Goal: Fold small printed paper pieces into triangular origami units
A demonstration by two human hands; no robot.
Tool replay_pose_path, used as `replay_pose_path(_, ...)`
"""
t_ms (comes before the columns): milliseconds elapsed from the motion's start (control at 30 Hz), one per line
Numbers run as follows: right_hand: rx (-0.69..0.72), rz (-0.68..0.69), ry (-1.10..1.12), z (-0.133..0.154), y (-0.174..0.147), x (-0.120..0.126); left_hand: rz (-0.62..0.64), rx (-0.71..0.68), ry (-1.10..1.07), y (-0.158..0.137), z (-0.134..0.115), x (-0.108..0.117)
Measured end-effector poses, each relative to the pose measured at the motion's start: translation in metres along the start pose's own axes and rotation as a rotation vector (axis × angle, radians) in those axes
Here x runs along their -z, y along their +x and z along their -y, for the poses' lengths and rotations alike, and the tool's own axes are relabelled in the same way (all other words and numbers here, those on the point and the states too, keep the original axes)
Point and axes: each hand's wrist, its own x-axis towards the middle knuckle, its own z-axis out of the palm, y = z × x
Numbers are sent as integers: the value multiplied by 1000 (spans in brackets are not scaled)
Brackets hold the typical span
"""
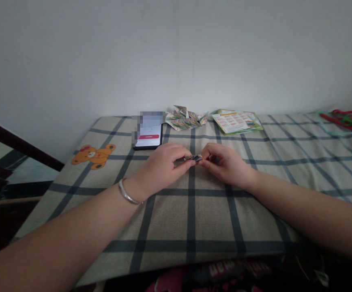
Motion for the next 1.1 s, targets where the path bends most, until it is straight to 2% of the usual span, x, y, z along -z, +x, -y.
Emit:
replay_pose_path(100, -7, 37, -15, 1, -1, -1, 50, 60, 33, 0, -2, 1)
replay_pose_path(200, 60, 40, -56, 5, -1, 1, 116, 25, 171, 1, -7, 3)
replay_pose_path(267, 92, 15, -56, 6, -1, 2, 122, 9, 220, 1, -10, 3)
replay_pose_path(367, 94, -61, -7, 5, -2, 3, 81, 27, 182, 0, -10, 3)
replay_pose_path(467, 16, -124, 87, 1, -2, 0, 44, 26, 135, 0, -5, 2)
replay_pose_path(567, -107, -104, 212, -2, -2, -3, 65, 26, 120, 0, -1, 3)
replay_pose_path(633, -131, -78, 224, -3, -2, -3, 81, 39, 153, 0, -2, 5)
replay_pose_path(800, -15, -29, 58, 3, -1, 1, 102, -20, 327, 0, -11, 7)
replay_pose_path(900, 64, -53, 9, 7, 0, 3, 119, -50, 403, 0, -12, 7)
replay_pose_path(1100, 103, -85, -25, 5, -1, 2, 106, -61, 329, -1, -9, 5)
